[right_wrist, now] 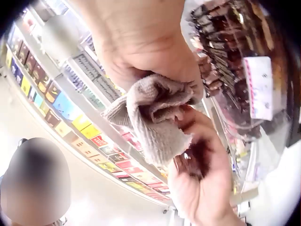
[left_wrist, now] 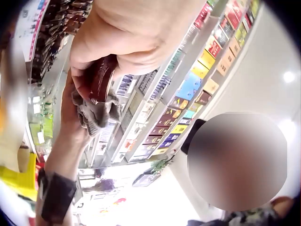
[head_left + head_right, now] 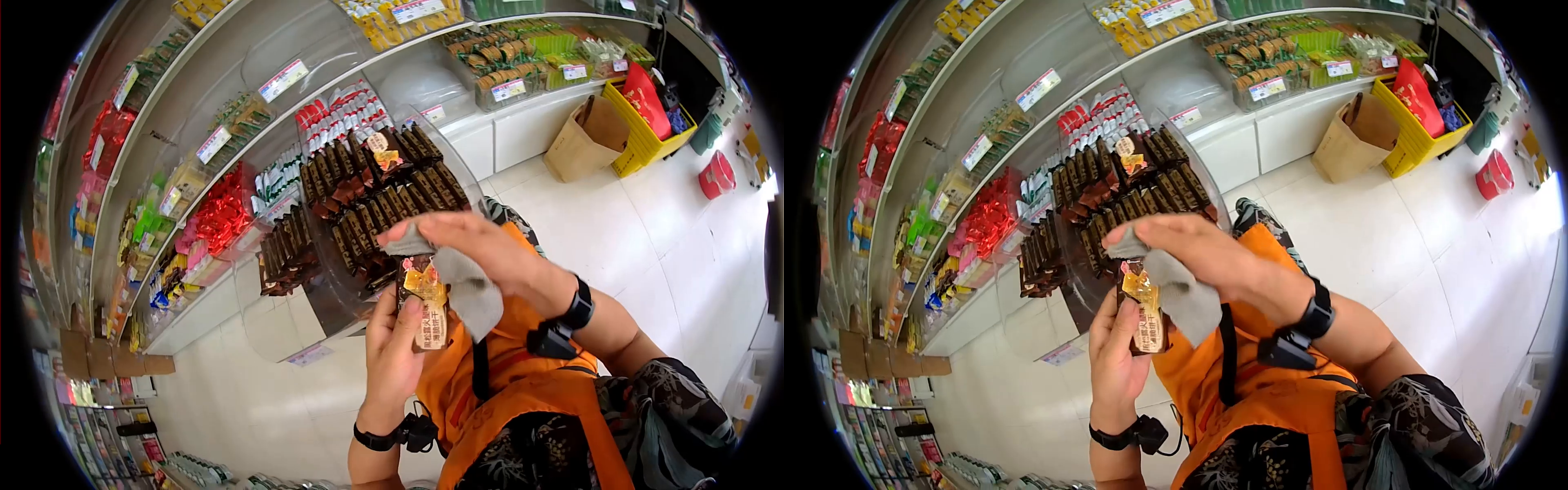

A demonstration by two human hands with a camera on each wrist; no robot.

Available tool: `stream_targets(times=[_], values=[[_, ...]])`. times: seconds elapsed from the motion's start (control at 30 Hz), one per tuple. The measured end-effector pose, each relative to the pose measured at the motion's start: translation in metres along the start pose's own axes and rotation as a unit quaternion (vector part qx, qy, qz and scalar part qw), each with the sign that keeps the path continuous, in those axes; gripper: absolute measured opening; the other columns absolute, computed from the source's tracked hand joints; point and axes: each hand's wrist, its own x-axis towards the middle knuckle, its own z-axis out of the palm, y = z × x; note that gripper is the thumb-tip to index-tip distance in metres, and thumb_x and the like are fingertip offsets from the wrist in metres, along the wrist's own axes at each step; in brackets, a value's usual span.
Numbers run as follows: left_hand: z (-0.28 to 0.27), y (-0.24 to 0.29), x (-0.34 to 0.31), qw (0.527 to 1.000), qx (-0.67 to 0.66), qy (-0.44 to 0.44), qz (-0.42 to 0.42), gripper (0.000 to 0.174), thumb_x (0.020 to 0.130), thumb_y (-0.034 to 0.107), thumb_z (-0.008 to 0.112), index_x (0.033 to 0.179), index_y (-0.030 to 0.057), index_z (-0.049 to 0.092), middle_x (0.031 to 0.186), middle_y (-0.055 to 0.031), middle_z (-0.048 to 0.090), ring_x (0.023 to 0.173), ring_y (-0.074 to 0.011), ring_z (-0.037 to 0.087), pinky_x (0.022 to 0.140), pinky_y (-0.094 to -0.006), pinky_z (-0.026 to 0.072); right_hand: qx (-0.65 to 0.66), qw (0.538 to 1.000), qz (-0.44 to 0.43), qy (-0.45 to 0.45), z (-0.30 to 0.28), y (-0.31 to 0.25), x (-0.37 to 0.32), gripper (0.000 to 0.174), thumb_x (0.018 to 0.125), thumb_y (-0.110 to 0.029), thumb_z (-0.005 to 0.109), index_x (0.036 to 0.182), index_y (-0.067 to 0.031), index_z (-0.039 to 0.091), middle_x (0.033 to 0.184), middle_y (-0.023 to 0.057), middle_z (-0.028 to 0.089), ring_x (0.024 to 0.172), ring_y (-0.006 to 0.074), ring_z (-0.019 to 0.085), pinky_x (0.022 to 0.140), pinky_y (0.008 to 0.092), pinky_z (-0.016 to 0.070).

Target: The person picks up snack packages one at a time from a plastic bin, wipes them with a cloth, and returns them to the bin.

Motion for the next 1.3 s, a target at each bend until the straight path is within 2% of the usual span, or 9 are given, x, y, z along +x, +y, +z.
stream_targets(times=[0.13, 0.37, 0.5, 0.6, 0.67, 0.77, 1.03, 1.17, 1.3], values=[[-0.015, -0.005, 0.004, 0.996, 0.066, 0.017, 0.059, 0.032, 0.100, 0.015, 0.050, 0.127, -0.0025, 0.048, 0.111, -0.0092, 0.063, 0.094, -0.0141, 0.063, 0.080, -0.0272, 0.0521, 0.134, 0.984, 0.100, 0.060, -0.004, 0.027, -0.013, 0.033, 0.101, -0.019, 0.048, 0.127, -0.0001, 0.056, 0.116, 0.0053, 0.063, 0.103, 0.0133, 0.060, 0.091, 0.0259, 0.0477], [-0.073, 0.061, 0.011, 0.976, 0.214, -0.044, 0.000, 0.026, 0.097, 0.013, 0.057, 0.120, 0.0011, 0.053, 0.104, -0.0037, 0.061, 0.089, -0.0064, 0.057, 0.077, -0.0230, 0.0489, -0.154, 0.980, -0.004, 0.128, -0.010, 0.020, -0.007, 0.023, 0.101, -0.015, 0.048, 0.112, 0.0002, 0.062, 0.098, -0.0013, 0.061, 0.088, 0.0050, 0.053, 0.079, 0.0203, 0.0446], [-0.130, 0.095, 0.029, 0.934, 0.295, 0.162, 0.119, 0.026, 0.097, 0.017, 0.055, 0.117, -0.0003, 0.053, 0.103, -0.0054, 0.061, 0.087, -0.0079, 0.058, 0.075, -0.0233, 0.0491, -0.190, 0.962, -0.057, 0.186, -0.018, 0.018, -0.002, 0.024, 0.103, -0.016, 0.045, 0.107, 0.0007, 0.061, 0.093, -0.0007, 0.060, 0.088, 0.0057, 0.052, 0.080, 0.0204, 0.0431], [-0.209, 0.106, 0.061, 0.855, 0.338, 0.357, 0.165, 0.029, 0.098, 0.024, 0.053, 0.109, -0.0029, 0.049, 0.096, -0.0100, 0.062, 0.080, -0.0136, 0.061, 0.070, -0.0290, 0.0512, -0.228, 0.952, -0.058, 0.196, -0.023, 0.022, -0.005, 0.024, 0.102, -0.016, 0.045, 0.105, 0.0012, 0.061, 0.091, 0.0007, 0.059, 0.086, 0.0071, 0.051, 0.079, 0.0214, 0.0423], [-0.288, 0.090, 0.086, 0.772, 0.441, 0.437, 0.134, 0.034, 0.098, 0.028, 0.051, 0.106, -0.0041, 0.042, 0.093, -0.0206, 0.064, 0.078, -0.0284, 0.065, 0.070, -0.0402, 0.0518, -0.242, 0.951, -0.041, 0.187, -0.023, 0.026, -0.007, 0.024, 0.102, -0.015, 0.045, 0.105, 0.0015, 0.061, 0.091, 0.0014, 0.060, 0.086, 0.0075, 0.051, 0.079, 0.0220, 0.0421], [-0.299, 0.073, 0.099, 0.650, 0.577, 0.486, 0.090, 0.036, 0.098, 0.028, 0.047, 0.106, -0.0051, 0.036, 0.091, -0.0316, 0.063, 0.084, -0.0448, 0.064, 0.075, -0.0505, 0.0484, -0.281, 0.942, -0.038, 0.179, -0.024, 0.028, -0.010, 0.024, 0.102, -0.015, 0.044, 0.106, 0.0022, 0.060, 0.091, 0.0021, 0.060, 0.085, 0.0078, 0.050, 0.079, 0.0225, 0.0419], [-0.287, 0.054, 0.118, 0.617, 0.635, 0.465, -0.008, 0.036, 0.099, 0.030, 0.041, 0.111, -0.0023, 0.031, 0.093, -0.0373, 0.061, 0.090, -0.0520, 0.060, 0.081, -0.0550, 0.0450, -0.286, 0.939, -0.033, 0.190, -0.027, 0.023, -0.013, 0.024, 0.102, -0.016, 0.044, 0.105, 0.0018, 0.061, 0.088, -0.0002, 0.057, 0.081, 0.0063, 0.047, 0.076, 0.0209, 0.0405], [-0.289, 0.063, 0.117, 0.642, 0.597, 0.481, -0.005, 0.037, 0.099, 0.030, 0.042, 0.112, -0.0032, 0.032, 0.096, -0.0356, 0.061, 0.090, -0.0497, 0.061, 0.083, -0.0529, 0.0457, -0.293, 0.937, -0.033, 0.190, -0.022, 0.015, -0.016, 0.025, 0.103, -0.017, 0.045, 0.105, 0.0010, 0.061, 0.086, -0.0016, 0.056, 0.080, 0.0056, 0.046, 0.074, 0.0207, 0.0402], [-0.315, 0.071, 0.116, 0.738, 0.443, 0.500, 0.092, 0.035, 0.100, 0.028, 0.044, 0.111, -0.0044, 0.037, 0.104, -0.0316, 0.058, 0.086, -0.0407, 0.063, 0.080, -0.0470, 0.0493, -0.283, 0.939, -0.041, 0.188, -0.023, 0.019, -0.017, 0.025, 0.103, -0.017, 0.045, 0.106, 0.0008, 0.062, 0.087, -0.0012, 0.058, 0.081, 0.0059, 0.048, 0.075, 0.0210, 0.0410]])
